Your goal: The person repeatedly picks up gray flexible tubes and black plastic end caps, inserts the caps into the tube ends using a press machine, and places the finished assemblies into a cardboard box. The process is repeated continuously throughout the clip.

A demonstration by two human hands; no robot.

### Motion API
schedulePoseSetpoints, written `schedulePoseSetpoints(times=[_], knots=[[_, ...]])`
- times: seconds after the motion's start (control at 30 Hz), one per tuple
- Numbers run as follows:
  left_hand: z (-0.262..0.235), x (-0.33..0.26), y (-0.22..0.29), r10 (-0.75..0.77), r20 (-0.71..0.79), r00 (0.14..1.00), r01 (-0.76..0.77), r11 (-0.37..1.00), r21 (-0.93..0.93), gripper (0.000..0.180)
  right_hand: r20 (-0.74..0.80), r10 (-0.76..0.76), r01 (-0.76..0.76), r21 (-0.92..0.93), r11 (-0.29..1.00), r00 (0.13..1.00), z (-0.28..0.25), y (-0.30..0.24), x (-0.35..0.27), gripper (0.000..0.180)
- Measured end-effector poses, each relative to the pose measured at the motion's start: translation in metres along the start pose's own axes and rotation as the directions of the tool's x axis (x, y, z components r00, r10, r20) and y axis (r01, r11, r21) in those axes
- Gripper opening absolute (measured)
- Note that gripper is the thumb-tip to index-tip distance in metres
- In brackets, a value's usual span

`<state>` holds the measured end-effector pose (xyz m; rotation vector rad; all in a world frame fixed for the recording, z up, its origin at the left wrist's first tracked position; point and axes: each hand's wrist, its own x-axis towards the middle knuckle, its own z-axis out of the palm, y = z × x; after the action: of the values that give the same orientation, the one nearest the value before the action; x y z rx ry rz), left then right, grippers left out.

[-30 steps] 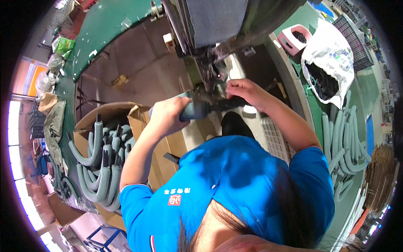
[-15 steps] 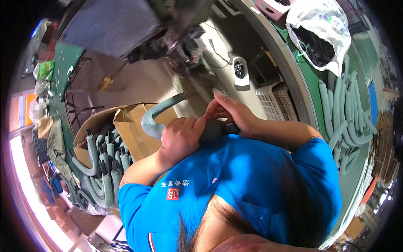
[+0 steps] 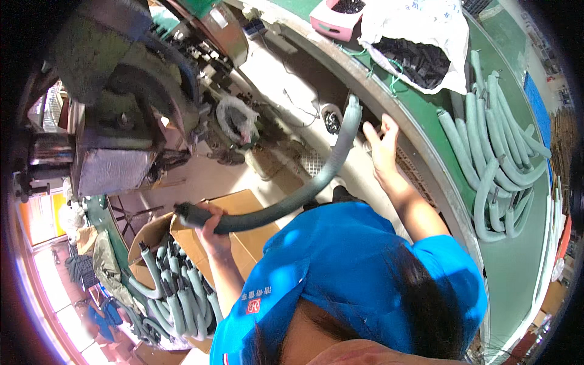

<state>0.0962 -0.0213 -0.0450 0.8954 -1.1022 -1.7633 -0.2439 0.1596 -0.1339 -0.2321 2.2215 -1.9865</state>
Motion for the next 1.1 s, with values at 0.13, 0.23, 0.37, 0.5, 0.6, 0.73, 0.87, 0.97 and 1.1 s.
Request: schedulePoseSetpoints(times=[0.13, 0.23, 0.37, 0.5, 0.6, 0.73, 0.87, 0.97, 1.1], knots=[[-0.021, 0.014, -0.031, -0.101, 0.161, 0.982, 0.160, 0.900, -0.407, 0.036, 0.879, 0.165, -0.802, 0.314, 0.508, 0.448, -0.028, -0.021, -0.025, 0.047], [-0.066, 0.047, -0.091, -0.481, -0.238, 0.844, 0.513, 0.854, 0.093, 0.051, 0.912, -0.179, -0.708, 0.402, 0.581, 0.370, -0.015, -0.032, -0.039, 0.034], [0.079, 0.035, -0.086, -0.210, 0.186, 0.960, 0.082, 0.844, 0.531, 0.083, 0.962, -0.072, -0.447, 0.189, 0.874, 0.265, -0.009, -0.020, -0.044, 0.024], [0.207, 0.023, -0.037, 0.289, 0.696, 0.658, -0.345, 0.936, -0.063, 0.093, 0.988, -0.019, -0.312, 0.068, 0.948, 0.156, -0.018, -0.038, -0.058, 0.024], [0.238, 0.006, -0.032, 0.276, 0.640, 0.718, -0.200, 0.961, -0.190, 0.095, 0.989, -0.041, -0.391, 0.093, 0.916, 0.140, -0.022, -0.054, -0.058, 0.024], [0.251, -0.005, -0.025, 0.335, 0.649, 0.683, -0.232, 0.942, -0.242, 0.091, 0.988, -0.098, -0.367, 0.137, 0.920, 0.122, -0.024, -0.057, -0.061, 0.027], [0.248, -0.009, -0.027, 0.309, 0.628, 0.715, -0.242, 0.951, -0.192, 0.079, 0.991, -0.068, -0.347, 0.105, 0.932, 0.119, -0.026, -0.048, -0.064, 0.030], [0.246, -0.024, -0.029, 0.222, 0.574, 0.788, -0.127, 0.971, -0.200, 0.063, 0.981, -0.138, -0.300, 0.174, 0.938, 0.137, -0.028, -0.044, -0.067, 0.032], [0.236, -0.028, -0.021, -0.013, 0.635, 0.772, 0.069, 0.996, -0.064, 0.056, 0.952, 0.058, -0.472, 0.096, 0.877, 0.301, -0.029, -0.041, -0.088, 0.040]])
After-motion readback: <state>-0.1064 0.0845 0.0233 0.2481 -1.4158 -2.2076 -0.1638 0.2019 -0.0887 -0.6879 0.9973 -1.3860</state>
